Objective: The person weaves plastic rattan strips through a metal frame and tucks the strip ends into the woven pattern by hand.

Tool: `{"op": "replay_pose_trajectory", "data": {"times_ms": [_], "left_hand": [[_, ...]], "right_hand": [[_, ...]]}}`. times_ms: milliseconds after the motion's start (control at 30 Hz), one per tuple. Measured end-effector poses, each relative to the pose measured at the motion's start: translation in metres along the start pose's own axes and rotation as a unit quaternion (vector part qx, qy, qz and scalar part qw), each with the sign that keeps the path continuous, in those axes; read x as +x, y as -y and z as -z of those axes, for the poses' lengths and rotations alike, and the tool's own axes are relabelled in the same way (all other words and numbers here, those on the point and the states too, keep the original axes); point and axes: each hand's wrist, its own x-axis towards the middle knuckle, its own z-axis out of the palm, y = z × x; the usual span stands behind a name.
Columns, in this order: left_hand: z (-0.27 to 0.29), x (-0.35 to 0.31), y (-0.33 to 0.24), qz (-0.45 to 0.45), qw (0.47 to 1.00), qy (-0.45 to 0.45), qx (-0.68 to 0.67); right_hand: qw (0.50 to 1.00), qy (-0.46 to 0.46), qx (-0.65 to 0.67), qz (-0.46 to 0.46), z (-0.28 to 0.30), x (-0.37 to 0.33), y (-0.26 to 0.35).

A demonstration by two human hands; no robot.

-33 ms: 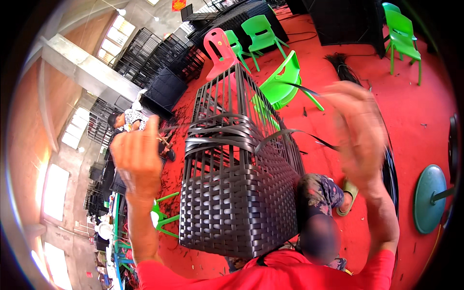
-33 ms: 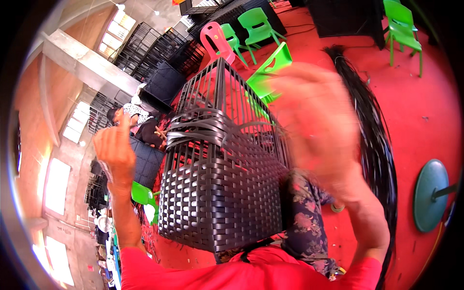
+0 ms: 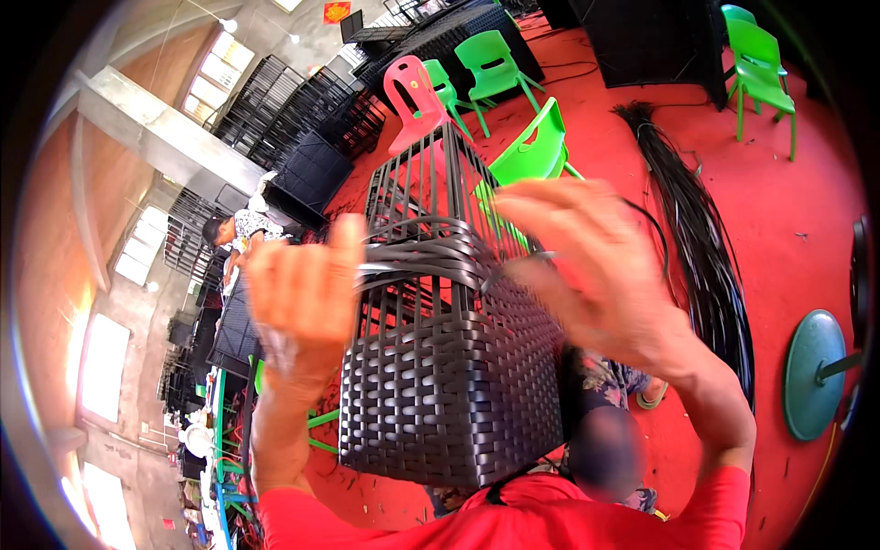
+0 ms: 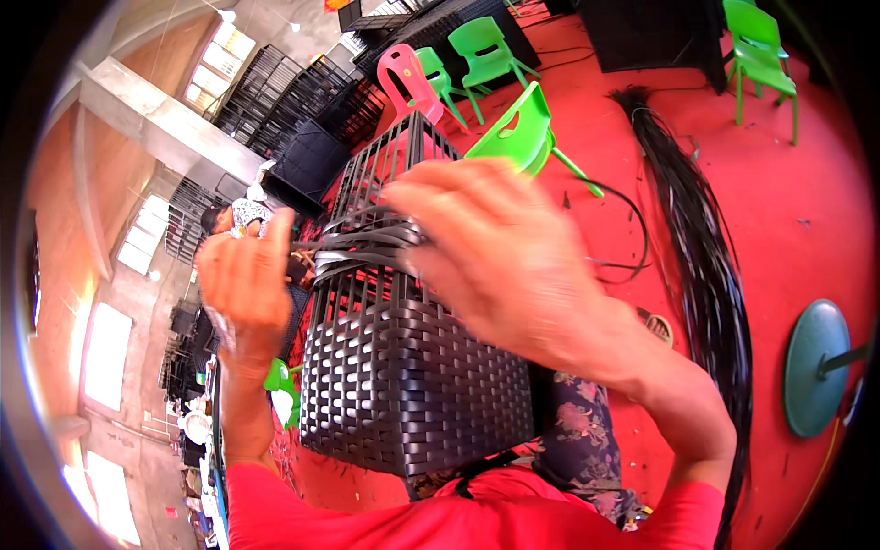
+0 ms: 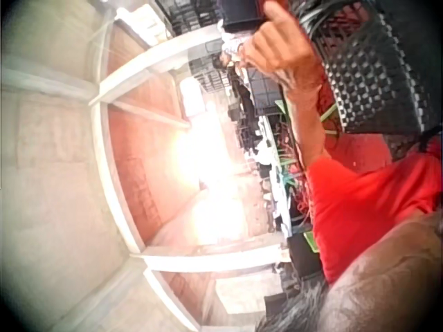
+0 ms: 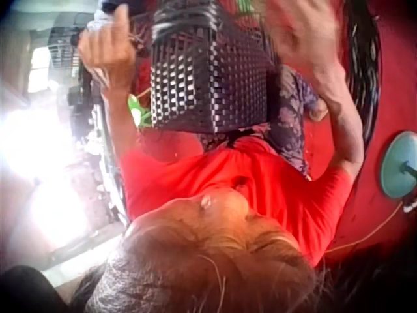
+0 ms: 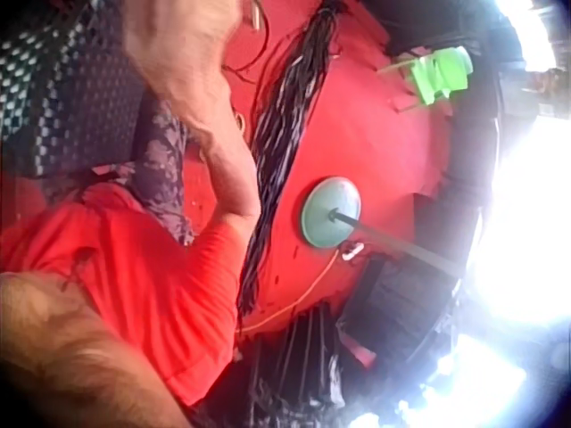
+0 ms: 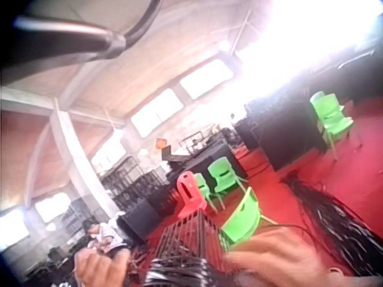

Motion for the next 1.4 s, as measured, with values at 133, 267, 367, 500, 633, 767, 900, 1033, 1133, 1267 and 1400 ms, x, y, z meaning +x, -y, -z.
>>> {"op": "replay_pose_trajectory", "data": {"times_ms": [133,267,367,500,633,767,900,1033,1133,1267,1400], "left_hand": [[0.008,0.031,-0.027,-0.071,0.99,-0.092,-0.082],[-0.005,0.015,-0.012,-0.035,0.99,-0.086,-0.11],[-0.021,-0.014,0.004,-0.007,0.995,-0.041,-0.091],[-0.034,-0.048,0.016,0.016,0.997,0.017,-0.077],[-0.035,-0.045,0.011,0.007,0.995,-0.003,-0.097],[-0.018,-0.031,0.003,-0.011,0.997,-0.004,-0.079],[-0.012,-0.01,-0.021,-0.073,0.993,-0.038,-0.086],[-0.006,0.013,-0.035,-0.082,0.986,-0.126,-0.071],[-0.018,-0.001,-0.021,-0.068,0.987,-0.117,-0.092],[-0.016,-0.017,-0.022,-0.054,0.988,-0.058,-0.129],[-0.019,-0.02,-0.033,-0.032,0.971,-0.097,-0.216]], "right_hand": [[0.986,0.145,0.069,-0.038,-0.02,0.004,0.004],[0.994,0.105,-0.035,0.027,0.001,-0.022,-0.025],[0.974,0.151,-0.168,-0.011,0.027,-0.049,-0.048],[0.949,0.181,-0.25,-0.059,0.04,-0.082,-0.072],[0.882,0.221,-0.4,-0.116,0.06,-0.101,-0.098],[0.943,0.2,-0.118,-0.24,0.069,-0.068,-0.075],[0.963,0.098,0.193,-0.158,0.012,-0.008,-0.009],[0.913,0.249,0.233,-0.223,-0.021,0.013,0.015],[0.894,0.259,0.251,-0.266,-0.016,0.014,0.01],[0.878,0.255,0.302,-0.269,-0.019,0.004,0.006],[0.861,0.248,0.309,-0.318,-0.029,0.018,0.03]]}}
